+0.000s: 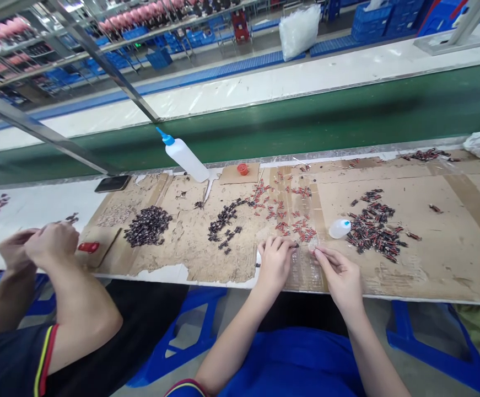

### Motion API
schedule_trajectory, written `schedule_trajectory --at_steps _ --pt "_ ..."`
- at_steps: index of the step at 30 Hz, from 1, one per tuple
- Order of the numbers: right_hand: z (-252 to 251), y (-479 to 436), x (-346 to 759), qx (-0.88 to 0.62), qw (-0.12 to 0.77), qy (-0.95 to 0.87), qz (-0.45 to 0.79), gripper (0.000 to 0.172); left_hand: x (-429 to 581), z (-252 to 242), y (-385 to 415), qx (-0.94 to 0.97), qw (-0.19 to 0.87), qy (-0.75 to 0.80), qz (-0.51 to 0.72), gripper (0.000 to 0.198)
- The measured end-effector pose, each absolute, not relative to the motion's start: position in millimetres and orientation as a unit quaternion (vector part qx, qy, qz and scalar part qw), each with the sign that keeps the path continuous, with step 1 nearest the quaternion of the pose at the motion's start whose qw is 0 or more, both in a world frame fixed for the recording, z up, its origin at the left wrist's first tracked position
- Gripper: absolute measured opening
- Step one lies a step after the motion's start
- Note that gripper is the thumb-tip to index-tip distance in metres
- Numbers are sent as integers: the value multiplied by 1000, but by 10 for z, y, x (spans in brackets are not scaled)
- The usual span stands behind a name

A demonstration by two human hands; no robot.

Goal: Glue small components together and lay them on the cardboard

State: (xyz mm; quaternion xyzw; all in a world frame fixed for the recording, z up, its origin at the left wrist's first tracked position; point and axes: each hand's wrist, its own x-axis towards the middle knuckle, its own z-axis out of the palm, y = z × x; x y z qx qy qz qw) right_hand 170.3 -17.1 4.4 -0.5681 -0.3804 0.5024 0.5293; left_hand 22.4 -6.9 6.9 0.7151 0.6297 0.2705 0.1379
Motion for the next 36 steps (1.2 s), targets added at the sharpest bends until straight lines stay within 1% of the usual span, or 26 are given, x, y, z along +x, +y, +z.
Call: schedule_trajectory --at_steps 6,9,13,17,21,28,32,36 --pt "64 -179 1588 -559 537 -394 493 42 231 107 -71 719 147 626 264 14" --pt "85 -181 1556 -545 547 -388 503 39 238 146 -128 715 151 612 301 16" --pt "130 -187 1546 -527 550 -362 538 39 253 219 -202 706 155 584 368 12" --pt "179 -200 1553 -528 556 -371 524 36 256 303 -241 692 174 576 399 13" --pt "207 -221 1554 -524 566 -390 503 30 242 399 -258 654 253 577 419 15" --pt "271 -254 1556 -502 576 -445 468 14 222 523 -246 510 460 553 472 17" --pt "302 -232 1585 -481 570 -475 467 9 214 550 -232 484 491 545 477 21" --pt "323 -217 1654 -487 546 -520 441 8 225 548 -219 466 508 548 473 24"
